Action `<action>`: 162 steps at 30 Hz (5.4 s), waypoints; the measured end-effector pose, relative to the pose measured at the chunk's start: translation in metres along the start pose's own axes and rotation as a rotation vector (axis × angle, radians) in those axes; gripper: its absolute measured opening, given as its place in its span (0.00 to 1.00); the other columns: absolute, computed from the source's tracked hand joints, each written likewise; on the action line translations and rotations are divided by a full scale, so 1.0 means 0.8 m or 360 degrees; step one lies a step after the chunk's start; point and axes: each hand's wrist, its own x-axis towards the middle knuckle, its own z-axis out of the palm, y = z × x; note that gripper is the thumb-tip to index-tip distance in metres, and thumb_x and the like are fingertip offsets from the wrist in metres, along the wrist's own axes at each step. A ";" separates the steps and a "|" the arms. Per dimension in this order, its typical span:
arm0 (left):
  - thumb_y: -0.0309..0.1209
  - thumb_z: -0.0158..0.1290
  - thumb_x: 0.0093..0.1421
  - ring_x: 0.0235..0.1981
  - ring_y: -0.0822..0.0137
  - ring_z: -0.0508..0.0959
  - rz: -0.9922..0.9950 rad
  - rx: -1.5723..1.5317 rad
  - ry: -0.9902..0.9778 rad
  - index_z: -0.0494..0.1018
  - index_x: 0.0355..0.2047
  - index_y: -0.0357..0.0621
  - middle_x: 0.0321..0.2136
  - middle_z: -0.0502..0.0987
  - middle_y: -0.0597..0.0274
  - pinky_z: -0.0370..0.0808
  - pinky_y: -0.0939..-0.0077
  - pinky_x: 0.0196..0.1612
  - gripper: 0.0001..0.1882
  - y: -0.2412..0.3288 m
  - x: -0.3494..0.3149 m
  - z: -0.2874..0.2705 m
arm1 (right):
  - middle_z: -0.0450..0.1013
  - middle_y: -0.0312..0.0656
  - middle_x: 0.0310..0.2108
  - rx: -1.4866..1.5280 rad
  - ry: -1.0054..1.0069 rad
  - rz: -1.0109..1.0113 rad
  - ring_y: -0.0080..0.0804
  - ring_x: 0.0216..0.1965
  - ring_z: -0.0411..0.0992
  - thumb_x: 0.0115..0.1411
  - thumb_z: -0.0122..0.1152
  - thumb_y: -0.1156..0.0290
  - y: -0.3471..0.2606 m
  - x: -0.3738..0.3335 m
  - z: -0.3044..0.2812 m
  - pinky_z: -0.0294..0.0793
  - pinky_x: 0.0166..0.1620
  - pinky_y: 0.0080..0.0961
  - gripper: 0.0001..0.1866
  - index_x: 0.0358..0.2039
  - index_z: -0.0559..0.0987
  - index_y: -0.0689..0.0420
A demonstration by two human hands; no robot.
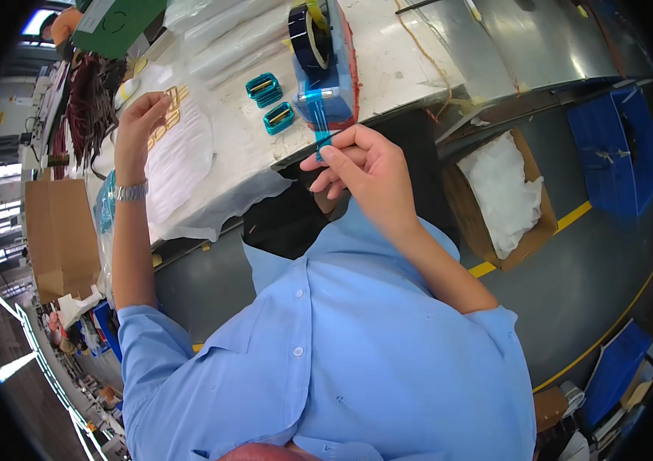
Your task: Applying protective blue film to metal buckles and packing them into bags and a box for storage or shipping.
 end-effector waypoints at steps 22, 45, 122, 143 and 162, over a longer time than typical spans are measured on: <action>0.33 0.67 0.67 0.31 0.81 0.75 -0.0454 -0.0956 -0.0719 0.83 0.38 0.41 0.31 0.83 0.69 0.69 0.85 0.36 0.09 0.128 -0.139 0.226 | 0.84 0.46 0.43 -0.0030 -0.0042 -0.0062 0.26 0.39 0.83 0.75 0.56 0.77 -0.008 -0.012 0.005 0.82 0.43 0.23 0.16 0.58 0.76 0.72; 0.32 0.67 0.67 0.30 0.82 0.74 -0.0449 -0.0975 -0.0634 0.85 0.37 0.41 0.30 0.82 0.72 0.68 0.84 0.35 0.07 0.116 -0.136 0.243 | 0.86 0.46 0.41 0.0044 -0.0002 -0.0028 0.24 0.40 0.84 0.70 0.65 0.75 -0.012 -0.009 0.010 0.83 0.43 0.21 0.13 0.52 0.80 0.69; 0.22 0.61 0.67 0.33 0.73 0.82 0.0565 -0.0228 0.0041 0.83 0.45 0.37 0.34 0.83 0.61 0.77 0.79 0.36 0.08 0.101 -0.171 0.268 | 0.86 0.40 0.43 -0.0104 -0.0121 0.0079 0.19 0.44 0.81 0.68 0.71 0.71 -0.034 0.025 0.001 0.80 0.49 0.17 0.19 0.55 0.83 0.69; 0.17 0.65 0.56 0.30 0.56 0.82 0.1305 0.0141 0.0472 0.82 0.39 0.37 0.31 0.83 0.54 0.78 0.66 0.32 0.10 0.102 -0.191 0.279 | 0.85 0.45 0.46 -0.0283 -0.0083 0.0202 0.23 0.45 0.82 0.69 0.71 0.70 -0.063 -0.003 0.020 0.82 0.52 0.21 0.19 0.55 0.83 0.70; 0.26 0.61 0.68 0.19 0.75 0.79 0.0236 -0.0439 -0.0138 0.83 0.38 0.32 0.25 0.80 0.63 0.74 0.80 0.25 0.07 0.099 -0.170 0.282 | 0.85 0.47 0.42 0.0061 -0.0139 0.0515 0.31 0.44 0.85 0.75 0.63 0.57 -0.019 0.019 -0.014 0.84 0.51 0.27 0.22 0.50 0.85 0.67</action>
